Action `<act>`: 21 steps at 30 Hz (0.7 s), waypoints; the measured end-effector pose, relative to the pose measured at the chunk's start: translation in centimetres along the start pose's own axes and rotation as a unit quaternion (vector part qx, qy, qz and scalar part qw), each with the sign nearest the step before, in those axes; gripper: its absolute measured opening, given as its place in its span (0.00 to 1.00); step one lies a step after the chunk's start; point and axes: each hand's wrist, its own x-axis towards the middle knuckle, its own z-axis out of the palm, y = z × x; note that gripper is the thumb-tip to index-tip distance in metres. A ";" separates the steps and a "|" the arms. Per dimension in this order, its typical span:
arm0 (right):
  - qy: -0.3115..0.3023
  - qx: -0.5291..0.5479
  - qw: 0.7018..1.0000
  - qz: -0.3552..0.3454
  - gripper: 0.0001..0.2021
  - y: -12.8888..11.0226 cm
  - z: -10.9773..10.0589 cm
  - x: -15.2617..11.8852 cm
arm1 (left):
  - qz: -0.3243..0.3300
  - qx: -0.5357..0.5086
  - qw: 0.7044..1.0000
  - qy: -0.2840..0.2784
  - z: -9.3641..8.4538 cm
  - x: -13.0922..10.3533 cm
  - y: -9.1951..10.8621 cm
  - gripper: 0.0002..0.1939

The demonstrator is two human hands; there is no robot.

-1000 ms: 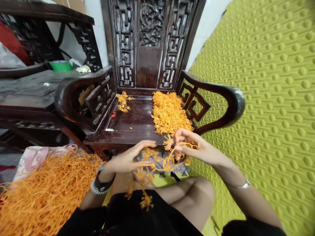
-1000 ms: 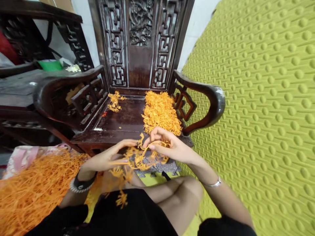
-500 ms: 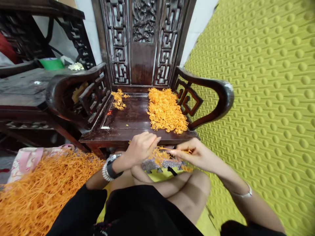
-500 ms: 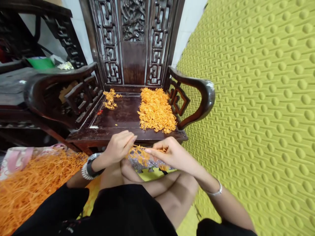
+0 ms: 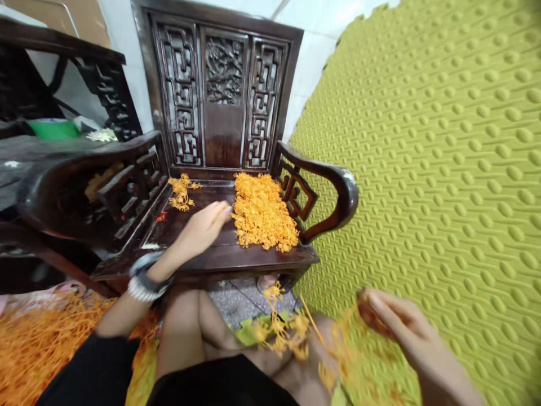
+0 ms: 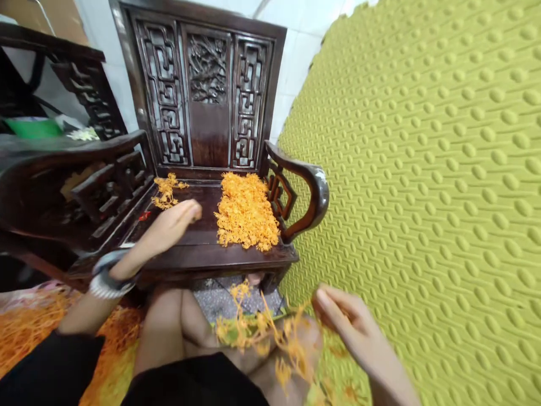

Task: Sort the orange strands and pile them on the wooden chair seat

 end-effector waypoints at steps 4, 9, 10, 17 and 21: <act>0.043 0.076 0.996 0.015 0.18 -1.4 2.3 2.7 | 0.022 0.042 0.990 -0.134 7.2 7.8 0.1 0.19; 0.000 0.170 0.985 0.026 0.19 -1.1 3.2 4.4 | 0.022 0.003 0.995 -0.099 11.9 10.2 1.8 0.25; -0.001 0.169 0.985 0.030 0.19 -0.9 3.2 4.5 | 0.050 -0.042 0.994 -0.082 11.7 9.4 2.7 0.25; 0.035 0.094 0.995 0.012 0.21 -1.1 3.4 4.9 | 0.226 -0.201 0.900 -0.314 7.9 0.0 9.5 0.20; 0.069 0.081 0.994 -0.011 0.22 -2.1 4.0 4.6 | 0.175 -0.225 0.897 -0.337 7.4 -1.8 10.1 0.18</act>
